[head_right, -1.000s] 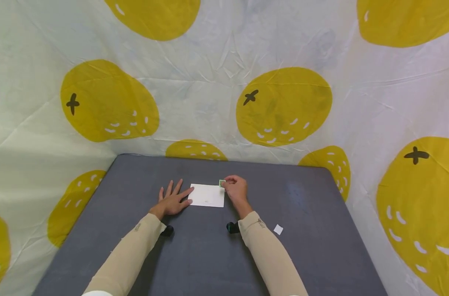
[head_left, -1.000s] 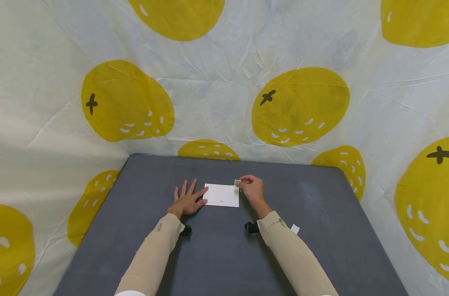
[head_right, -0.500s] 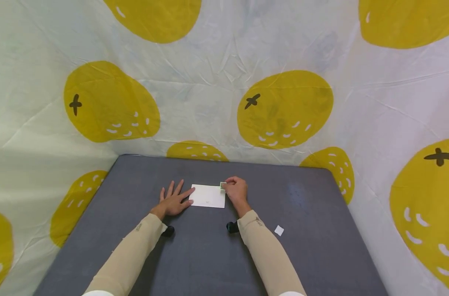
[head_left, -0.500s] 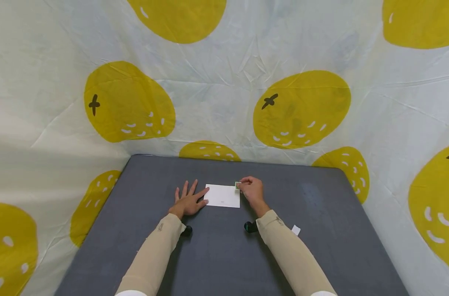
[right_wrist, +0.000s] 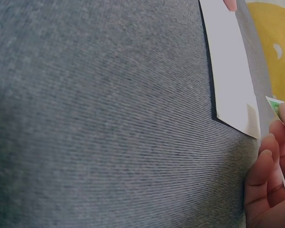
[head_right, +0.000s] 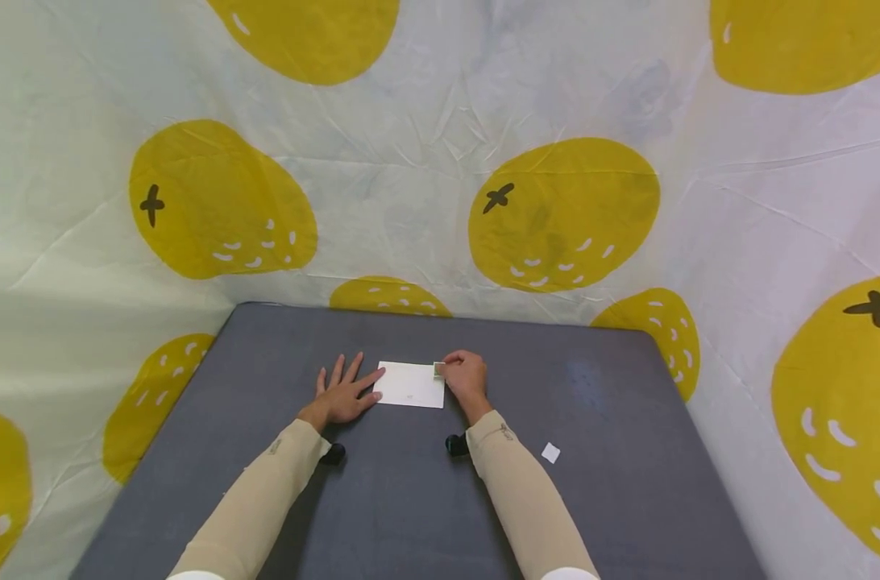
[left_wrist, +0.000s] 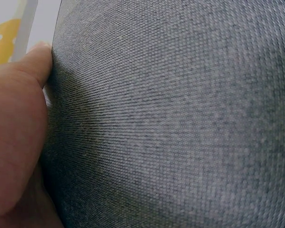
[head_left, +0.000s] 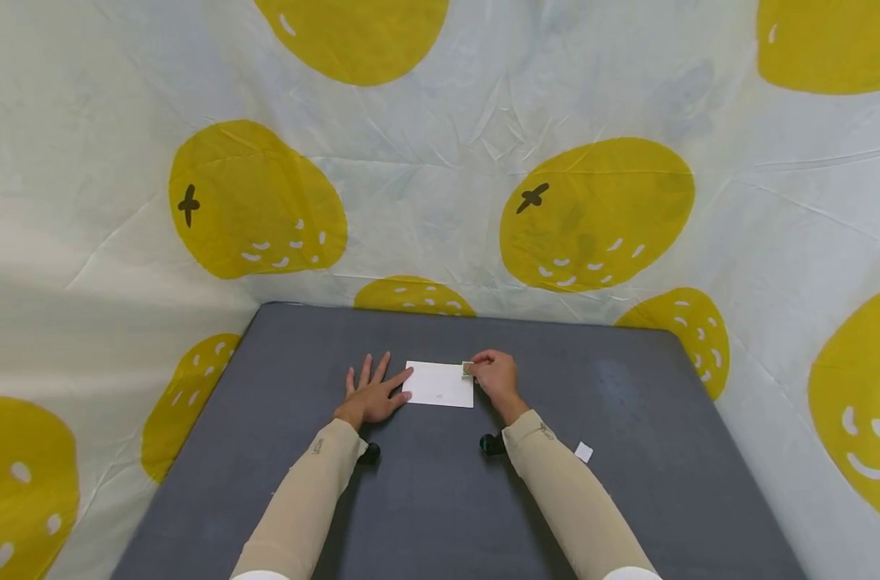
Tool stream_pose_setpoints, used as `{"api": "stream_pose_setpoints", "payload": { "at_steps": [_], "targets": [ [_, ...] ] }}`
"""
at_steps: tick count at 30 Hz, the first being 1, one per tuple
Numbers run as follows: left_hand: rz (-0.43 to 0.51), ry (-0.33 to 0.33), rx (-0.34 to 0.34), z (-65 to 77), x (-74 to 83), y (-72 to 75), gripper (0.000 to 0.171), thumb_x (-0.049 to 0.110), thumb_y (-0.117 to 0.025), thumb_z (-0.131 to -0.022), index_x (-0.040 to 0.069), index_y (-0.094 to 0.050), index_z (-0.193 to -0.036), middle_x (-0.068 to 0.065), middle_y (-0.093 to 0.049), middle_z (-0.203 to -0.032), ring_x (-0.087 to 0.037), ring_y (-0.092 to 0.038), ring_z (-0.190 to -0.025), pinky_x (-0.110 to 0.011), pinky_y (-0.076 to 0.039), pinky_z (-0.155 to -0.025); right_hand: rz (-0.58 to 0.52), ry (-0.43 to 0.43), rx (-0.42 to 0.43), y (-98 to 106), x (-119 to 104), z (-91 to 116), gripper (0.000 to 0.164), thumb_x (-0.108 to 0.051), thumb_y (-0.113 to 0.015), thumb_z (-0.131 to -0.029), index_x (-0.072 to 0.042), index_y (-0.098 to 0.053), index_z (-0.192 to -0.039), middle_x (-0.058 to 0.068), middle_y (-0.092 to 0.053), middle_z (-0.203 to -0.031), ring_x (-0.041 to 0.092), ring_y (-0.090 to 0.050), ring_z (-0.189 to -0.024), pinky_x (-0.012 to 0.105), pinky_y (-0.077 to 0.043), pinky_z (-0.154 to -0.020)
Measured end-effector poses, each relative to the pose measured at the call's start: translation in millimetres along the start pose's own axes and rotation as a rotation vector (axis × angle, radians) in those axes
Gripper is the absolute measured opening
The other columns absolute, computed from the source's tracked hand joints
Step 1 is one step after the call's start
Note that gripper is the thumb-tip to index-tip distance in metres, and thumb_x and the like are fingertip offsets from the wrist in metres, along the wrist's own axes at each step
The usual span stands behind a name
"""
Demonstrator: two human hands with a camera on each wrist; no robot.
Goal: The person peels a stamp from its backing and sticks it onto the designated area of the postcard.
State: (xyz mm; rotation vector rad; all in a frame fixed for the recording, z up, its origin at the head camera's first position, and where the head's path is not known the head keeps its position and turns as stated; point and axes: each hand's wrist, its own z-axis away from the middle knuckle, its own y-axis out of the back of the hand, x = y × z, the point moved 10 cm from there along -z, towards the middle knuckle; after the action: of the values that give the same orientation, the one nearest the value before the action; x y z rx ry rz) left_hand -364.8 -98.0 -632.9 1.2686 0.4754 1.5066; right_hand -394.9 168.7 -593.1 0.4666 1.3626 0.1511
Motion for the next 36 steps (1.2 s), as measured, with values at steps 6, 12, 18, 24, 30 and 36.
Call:
{"api": "stream_pose_setpoints", "payload": {
  "at_steps": [6, 12, 18, 24, 30, 36],
  "targets": [
    [0.005, 0.014, -0.014, -4.6, -3.1, -3.1, 0.064, 0.064, -0.042, -0.105, 0.048, -0.021, -0.164, -0.001, 0.011, -0.178, -0.037, 0.026, -0.161, -0.069, 0.021, -0.123, 0.123, -0.007, 0.017, 0, -1, -3, 0.01, -0.016, -0.085, -0.084, -0.007, -0.079, -0.085, 0.005, -0.074, -0.072, 0.015, -0.063, -0.058, 0.026, -0.046, -0.055],
    [-0.011, 0.033, -0.02, -4.1, -4.1, -4.1, 0.064, 0.064, -0.041, -0.106, 0.048, -0.02, -0.164, -0.001, 0.012, -0.178, -0.036, 0.027, -0.161, -0.068, 0.021, -0.123, 0.207, -0.002, 0.027, 0, -4, -2, 0.01, -0.019, -0.085, -0.084, -0.009, -0.081, -0.083, 0.006, -0.076, -0.077, 0.026, -0.065, -0.078, 0.031, -0.046, -0.065],
    [-0.023, 0.027, -0.009, 5.0, 5.2, 4.5, 0.063, 0.06, -0.042, -0.107, 0.044, -0.023, -0.165, -0.003, 0.008, -0.178, -0.039, 0.022, -0.162, -0.069, 0.018, -0.124, 0.23, -0.007, 0.026, -1, -4, -4, 0.01, -0.02, -0.083, -0.086, -0.011, -0.081, -0.084, 0.006, -0.078, -0.082, 0.029, -0.067, -0.089, 0.034, -0.048, -0.073],
    [-0.019, 0.018, -0.012, 11.4, 10.8, 8.2, 0.062, 0.058, -0.042, -0.108, 0.042, -0.023, -0.165, -0.004, 0.007, -0.179, -0.039, 0.02, -0.163, -0.069, 0.017, -0.125, 0.258, -0.008, 0.02, -3, -3, -5, 0.01, -0.021, -0.083, -0.086, -0.012, -0.081, -0.084, 0.006, -0.079, -0.086, 0.028, -0.068, -0.086, 0.035, -0.05, -0.073],
    [-0.02, 0.016, -0.002, 10.5, 10.0, 8.6, 0.061, 0.057, -0.042, -0.108, 0.044, -0.023, -0.165, -0.003, 0.007, -0.179, -0.038, 0.02, -0.163, -0.068, 0.016, -0.125, 0.296, -0.013, 0.027, -4, -3, -5, 0.01, -0.022, -0.082, -0.086, -0.013, -0.08, -0.084, 0.007, -0.079, -0.091, 0.028, -0.068, -0.085, 0.04, -0.053, -0.074],
    [-0.061, 0.012, 0.004, 9.9, 10.1, 8.9, 0.061, 0.061, -0.04, -0.108, 0.046, -0.022, -0.165, -0.003, 0.005, -0.179, -0.039, 0.017, -0.163, -0.071, 0.012, -0.125, 0.327, -0.025, 0.031, -4, -4, -4, 0.01, -0.024, -0.081, -0.087, -0.014, -0.081, -0.086, 0.007, -0.079, -0.093, 0.029, -0.069, -0.086, 0.042, -0.054, -0.076]
  ]
}}
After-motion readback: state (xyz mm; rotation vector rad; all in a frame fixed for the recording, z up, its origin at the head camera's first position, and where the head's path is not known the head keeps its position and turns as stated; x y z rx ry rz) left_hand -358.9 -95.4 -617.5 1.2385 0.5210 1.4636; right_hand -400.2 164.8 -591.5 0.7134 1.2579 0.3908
